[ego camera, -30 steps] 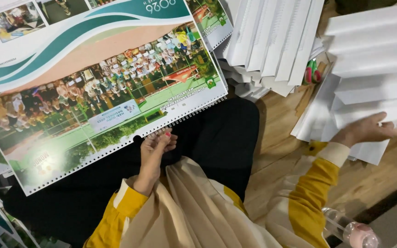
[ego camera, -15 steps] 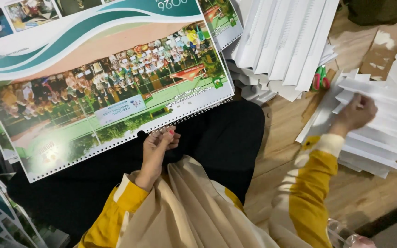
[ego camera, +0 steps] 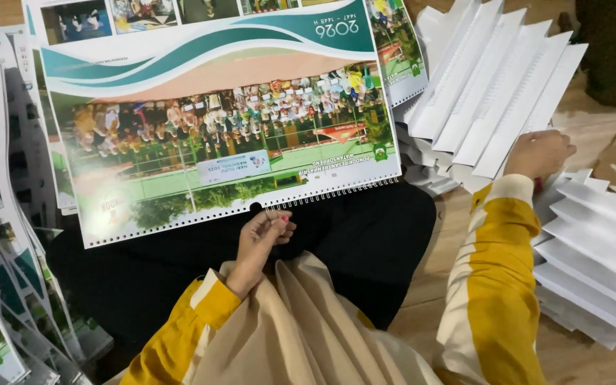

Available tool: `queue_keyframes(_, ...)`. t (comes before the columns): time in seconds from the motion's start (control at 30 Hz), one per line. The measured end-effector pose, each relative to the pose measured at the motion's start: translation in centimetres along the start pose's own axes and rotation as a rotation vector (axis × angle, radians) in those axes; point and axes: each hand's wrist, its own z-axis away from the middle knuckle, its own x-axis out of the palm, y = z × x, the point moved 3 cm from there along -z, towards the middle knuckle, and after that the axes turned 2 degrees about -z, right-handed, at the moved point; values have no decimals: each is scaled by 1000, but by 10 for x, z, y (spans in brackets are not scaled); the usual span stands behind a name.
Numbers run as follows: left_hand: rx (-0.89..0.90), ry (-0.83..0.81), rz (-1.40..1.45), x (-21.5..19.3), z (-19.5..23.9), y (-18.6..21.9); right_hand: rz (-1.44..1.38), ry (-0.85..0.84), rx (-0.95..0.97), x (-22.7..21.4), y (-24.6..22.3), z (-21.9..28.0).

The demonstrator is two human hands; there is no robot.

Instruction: The person sits on the floor and assembles wall calendars by inserting metal spiral rings into the punched holes of the pages. They handle the calendar pages and rings by hand, securing the binding and stacking the finished items.

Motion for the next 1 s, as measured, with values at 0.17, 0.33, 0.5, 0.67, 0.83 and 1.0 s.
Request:
queue_keyframes(0.17,-105,-252,-97,12,5,3,-731,569,-206,-82,0,10)
queue_keyframes(0.33,-170,-556,-83,44,20,37,-1266,262,-247,-199,-44,75)
queue_keyframes(0.5,21,-739,19,56,21,77,-1514,-222,-239,-260,-91,162)
queue_keyframes(0.67,360,-484,368,13,12,105,-1714,-864,-582,-244,-129,229)
queue_keyframes(0.83,299,-98,391,-49,20,57,-1645,-1182,-540,-249,-159,269)
queue_keyframes(1.0,203,122,329,-72,48,49,-1648,-1382,-76,-221,-178,323)
